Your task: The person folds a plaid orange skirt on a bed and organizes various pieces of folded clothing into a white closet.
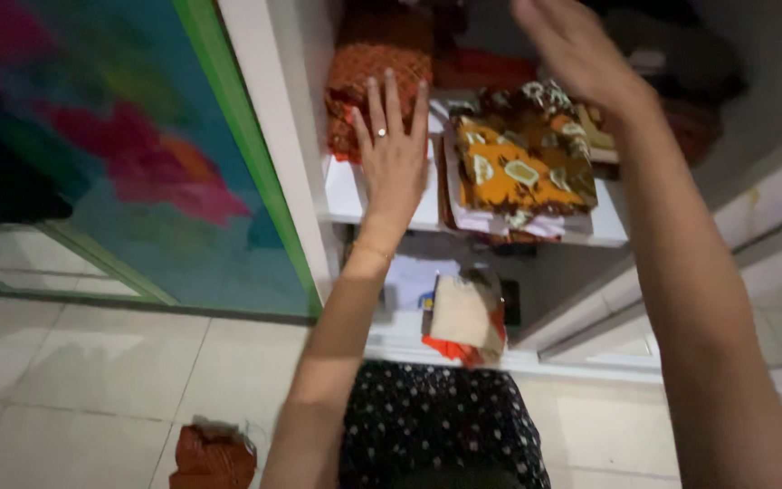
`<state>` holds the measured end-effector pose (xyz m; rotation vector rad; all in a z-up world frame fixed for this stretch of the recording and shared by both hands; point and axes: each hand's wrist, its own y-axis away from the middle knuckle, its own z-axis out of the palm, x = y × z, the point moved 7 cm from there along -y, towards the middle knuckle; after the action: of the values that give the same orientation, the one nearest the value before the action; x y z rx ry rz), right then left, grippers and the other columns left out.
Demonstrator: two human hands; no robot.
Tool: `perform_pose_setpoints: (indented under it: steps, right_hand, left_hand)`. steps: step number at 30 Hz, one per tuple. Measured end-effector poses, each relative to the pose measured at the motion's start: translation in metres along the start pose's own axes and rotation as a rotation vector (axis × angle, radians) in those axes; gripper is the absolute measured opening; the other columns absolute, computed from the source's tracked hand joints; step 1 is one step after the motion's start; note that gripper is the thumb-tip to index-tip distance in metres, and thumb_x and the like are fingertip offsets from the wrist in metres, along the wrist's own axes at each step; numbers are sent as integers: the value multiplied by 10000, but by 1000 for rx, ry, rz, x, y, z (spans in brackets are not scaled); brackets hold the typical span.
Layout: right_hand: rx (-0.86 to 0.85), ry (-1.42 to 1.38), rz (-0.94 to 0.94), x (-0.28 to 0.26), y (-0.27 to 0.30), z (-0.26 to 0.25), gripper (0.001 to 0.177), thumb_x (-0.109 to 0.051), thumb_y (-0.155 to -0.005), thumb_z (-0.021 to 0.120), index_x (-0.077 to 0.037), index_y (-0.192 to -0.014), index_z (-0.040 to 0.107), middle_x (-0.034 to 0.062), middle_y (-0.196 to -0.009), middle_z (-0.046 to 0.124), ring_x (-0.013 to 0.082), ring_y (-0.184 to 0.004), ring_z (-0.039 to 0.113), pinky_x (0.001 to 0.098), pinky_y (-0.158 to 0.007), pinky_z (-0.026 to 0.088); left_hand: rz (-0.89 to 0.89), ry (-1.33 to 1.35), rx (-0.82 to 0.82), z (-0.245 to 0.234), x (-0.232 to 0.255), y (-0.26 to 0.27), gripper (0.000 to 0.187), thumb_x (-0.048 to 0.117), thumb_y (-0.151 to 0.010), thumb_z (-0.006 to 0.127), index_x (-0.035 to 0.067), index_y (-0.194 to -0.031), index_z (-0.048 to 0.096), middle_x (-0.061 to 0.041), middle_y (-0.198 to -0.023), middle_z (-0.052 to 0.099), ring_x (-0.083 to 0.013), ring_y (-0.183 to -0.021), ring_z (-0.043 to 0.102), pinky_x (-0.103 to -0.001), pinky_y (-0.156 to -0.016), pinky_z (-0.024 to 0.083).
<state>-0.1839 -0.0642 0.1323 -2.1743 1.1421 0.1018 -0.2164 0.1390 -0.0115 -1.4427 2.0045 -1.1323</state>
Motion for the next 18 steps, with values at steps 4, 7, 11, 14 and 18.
perform_pose_setpoints:
  steps: [4, 7, 11, 14, 18]
  right_hand:
    - [83, 40, -124, -40, 103, -27, 529, -370, -1186, 467, -6, -1570, 468, 239, -1519, 540, 379, -1413, 508, 451, -1171, 393]
    - [140, 37, -44, -32, 148, -29, 560, -408, -1144, 509, -3, -1531, 495, 240, -1452, 574, 358, -1301, 566, 434, -1089, 431]
    - [247, -131, 420, 45, 188, -23, 569, -518, -1114, 510, -46, -1406, 636, 144, -1213, 691, 242, -1094, 662, 406, -957, 534]
    - [138, -406, 664, 95, 202, 6, 659, -595, -1035, 491, -48, -1373, 640, 111, -1109, 699, 205, -902, 652, 410, -827, 575]
    - [4, -569, 817, 125, 211, 58, 765, -691, -971, 436, -92, -1412, 614, 55, -1264, 690, 188, -971, 616, 424, -848, 559]
  left_hand:
    - [28, -442, -51, 31, -6, 0, 1082, -11, -761, 736, 190, -1680, 203, -257, -1689, 127, -446, -1562, 140, -636, -1247, 169]
    - [49, -377, -82, 41, -7, -13, 1051, -46, -772, 712, 129, -1683, 218, -299, -1679, 148, -486, -1553, 146, -646, -1249, 167]
    - [41, -265, -92, 20, 9, -6, 884, -11, -816, 706, 90, -1620, 352, -302, -1647, 236, -481, -1538, 208, -633, -1222, 237]
    - [-133, 266, -192, -8, 20, 14, 573, 183, -972, 648, 46, -1498, 466, -265, -1518, 418, -451, -1433, 399, -564, -1183, 375]
    - [-276, 755, -323, -8, 41, 46, 669, 504, -1018, 533, -11, -1444, 499, -308, -1304, 539, -478, -1243, 541, -516, -1064, 414]
